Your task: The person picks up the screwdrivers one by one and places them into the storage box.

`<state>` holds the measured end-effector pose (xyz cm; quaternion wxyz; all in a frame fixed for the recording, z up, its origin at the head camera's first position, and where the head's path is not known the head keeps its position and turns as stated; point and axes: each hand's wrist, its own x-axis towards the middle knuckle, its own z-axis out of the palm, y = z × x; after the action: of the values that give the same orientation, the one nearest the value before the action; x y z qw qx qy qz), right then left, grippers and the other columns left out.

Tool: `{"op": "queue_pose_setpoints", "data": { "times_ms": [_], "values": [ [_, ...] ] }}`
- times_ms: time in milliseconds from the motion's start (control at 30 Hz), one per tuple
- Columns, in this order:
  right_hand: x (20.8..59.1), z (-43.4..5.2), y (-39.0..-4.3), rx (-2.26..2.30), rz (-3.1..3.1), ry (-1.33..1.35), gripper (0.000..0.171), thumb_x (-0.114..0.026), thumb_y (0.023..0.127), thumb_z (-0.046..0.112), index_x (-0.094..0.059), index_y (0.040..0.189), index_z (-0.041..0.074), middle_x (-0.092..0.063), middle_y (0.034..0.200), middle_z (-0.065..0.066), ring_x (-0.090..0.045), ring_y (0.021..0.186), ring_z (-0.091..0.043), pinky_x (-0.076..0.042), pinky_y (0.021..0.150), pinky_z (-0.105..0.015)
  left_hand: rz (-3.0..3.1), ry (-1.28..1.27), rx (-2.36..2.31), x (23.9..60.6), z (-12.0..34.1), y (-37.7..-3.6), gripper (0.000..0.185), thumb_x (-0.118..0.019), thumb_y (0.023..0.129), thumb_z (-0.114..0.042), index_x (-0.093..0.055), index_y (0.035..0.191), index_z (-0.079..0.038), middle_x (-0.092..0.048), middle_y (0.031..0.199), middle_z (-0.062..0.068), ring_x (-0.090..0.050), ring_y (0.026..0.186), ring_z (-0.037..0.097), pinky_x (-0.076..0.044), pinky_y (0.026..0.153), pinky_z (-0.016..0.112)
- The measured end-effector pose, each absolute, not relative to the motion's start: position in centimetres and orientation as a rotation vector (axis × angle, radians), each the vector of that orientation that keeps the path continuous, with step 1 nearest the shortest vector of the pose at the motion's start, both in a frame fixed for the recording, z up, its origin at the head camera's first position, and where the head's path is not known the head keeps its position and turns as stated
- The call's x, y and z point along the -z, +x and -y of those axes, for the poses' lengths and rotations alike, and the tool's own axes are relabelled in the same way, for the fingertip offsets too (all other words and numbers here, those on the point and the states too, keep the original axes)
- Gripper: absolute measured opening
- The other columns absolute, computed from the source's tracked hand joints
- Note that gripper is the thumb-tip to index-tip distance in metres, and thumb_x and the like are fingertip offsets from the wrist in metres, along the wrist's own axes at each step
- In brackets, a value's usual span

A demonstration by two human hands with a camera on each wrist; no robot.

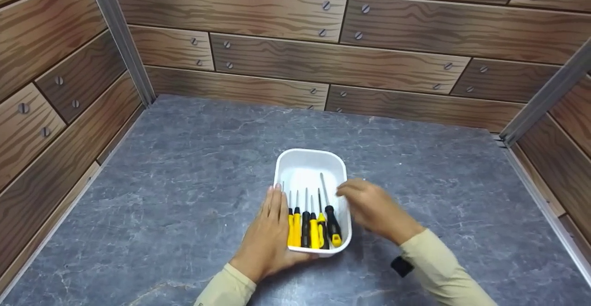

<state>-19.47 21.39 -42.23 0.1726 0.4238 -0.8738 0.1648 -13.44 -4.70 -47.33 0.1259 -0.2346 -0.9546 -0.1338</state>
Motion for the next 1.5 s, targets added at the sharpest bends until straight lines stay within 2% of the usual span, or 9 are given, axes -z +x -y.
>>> {"op": "queue_pose_setpoints", "data": {
  "times_ms": [200, 433, 600, 900, 1033, 1167, 1333, 1500],
  "values": [
    [43.5, -26.0, -20.1, -0.626, 2.588, 1.008, 0.024, -0.074, 0.079, -0.013, -0.075, 0.099, 0.0, -0.071, 0.095, -0.008, -0.068, 0.086, -0.024, -0.06, 0.078, -0.041, 2.772, -0.639, 0.432, 47.5, 4.6, -13.3, 0.132, -0.059, 0.073, -0.087, -0.031, 0.149, 0.017, -0.023, 0.157, 0.038, -0.025, 0.146, 0.051, -0.031, 0.118, 0.05],
    [45.5, -29.6, -19.8, -0.723, 2.923, 0.773, 0.013, -0.073, 0.089, 0.004, -0.076, 0.101, -0.002, -0.07, 0.097, -0.008, -0.067, 0.088, -0.026, -0.058, 0.081, -0.047, 2.788, -0.612, 0.43, 47.5, 4.7, -13.1, 0.132, -0.061, 0.073, -0.087, -0.031, 0.149, 0.018, -0.024, 0.157, 0.038, -0.026, 0.146, 0.051, -0.031, 0.119, 0.05],
    [46.4, -30.6, -19.6, -0.702, 2.966, 0.786, 0.012, -0.073, 0.089, 0.004, -0.079, 0.1, 0.002, -0.069, 0.094, -0.002, -0.065, 0.087, -0.023, -0.056, 0.083, -0.049, 2.776, -0.622, 0.401, 47.4, 4.7, -13.2, 0.132, -0.062, 0.072, -0.086, -0.032, 0.148, 0.018, -0.025, 0.156, 0.037, -0.028, 0.145, 0.05, -0.03, 0.119, 0.049],
    [45.9, -29.8, -19.7, -0.598, 3.059, 0.687, 0.009, -0.068, 0.09, -0.001, -0.074, 0.095, 0.002, -0.064, 0.094, -0.004, -0.063, 0.086, -0.024, -0.057, 0.081, -0.049, 2.786, -0.626, 0.4, 47.1, 4.6, -13.4, 0.132, -0.06, 0.073, -0.087, -0.031, 0.149, 0.017, -0.023, 0.157, 0.037, -0.026, 0.145, 0.051, -0.029, 0.119, 0.049],
    [45.0, -29.4, -19.7, -0.534, 2.989, 0.701, 0.007, -0.07, 0.088, 0.0, -0.07, 0.089, 0.007, -0.066, 0.088, -0.002, -0.058, 0.084, -0.021, -0.054, 0.076, -0.047, 2.798, -0.639, 0.395, 47.1, 4.4, -13.5, 0.132, -0.059, 0.073, -0.087, -0.03, 0.15, 0.016, -0.021, 0.158, 0.037, -0.025, 0.146, 0.051, -0.029, 0.12, 0.048],
    [43.5, -28.8, -19.9, -0.526, 2.823, 0.689, 0.011, -0.073, 0.087, -0.001, -0.068, 0.09, 0.008, -0.066, 0.084, -0.001, -0.055, 0.078, -0.019, -0.051, 0.069, -0.042, 2.807, -0.649, 0.391, 47.1, 4.3, -13.5, 0.131, -0.059, 0.074, -0.086, -0.029, 0.15, 0.016, -0.02, 0.159, 0.037, -0.024, 0.147, 0.05, -0.027, 0.12, 0.048],
    [42.2, -27.3, -20.3, -0.607, 2.541, 0.738, 0.017, -0.078, 0.082, -0.007, -0.069, 0.092, 0.003, -0.068, 0.082, -0.006, -0.064, 0.07, -0.019, -0.057, 0.062, -0.038, 2.788, -0.654, 0.366, 47.2, 4.3, -13.4, 0.131, -0.059, 0.074, -0.086, -0.03, 0.15, 0.017, -0.021, 0.158, 0.037, -0.024, 0.147, 0.049, -0.027, 0.12, 0.048],
    [41.9, -24.9, -20.7, -0.675, 2.287, 0.954, 0.029, -0.082, 0.073, -0.014, -0.069, 0.092, 0.003, -0.071, 0.09, -0.004, -0.069, 0.077, -0.018, -0.06, 0.07, -0.032, 2.755, -0.654, 0.359, 47.3, 4.3, -13.4, 0.131, -0.06, 0.073, -0.086, -0.032, 0.148, 0.017, -0.024, 0.157, 0.037, -0.028, 0.146, 0.048, -0.03, 0.119, 0.047]
  ]
}}
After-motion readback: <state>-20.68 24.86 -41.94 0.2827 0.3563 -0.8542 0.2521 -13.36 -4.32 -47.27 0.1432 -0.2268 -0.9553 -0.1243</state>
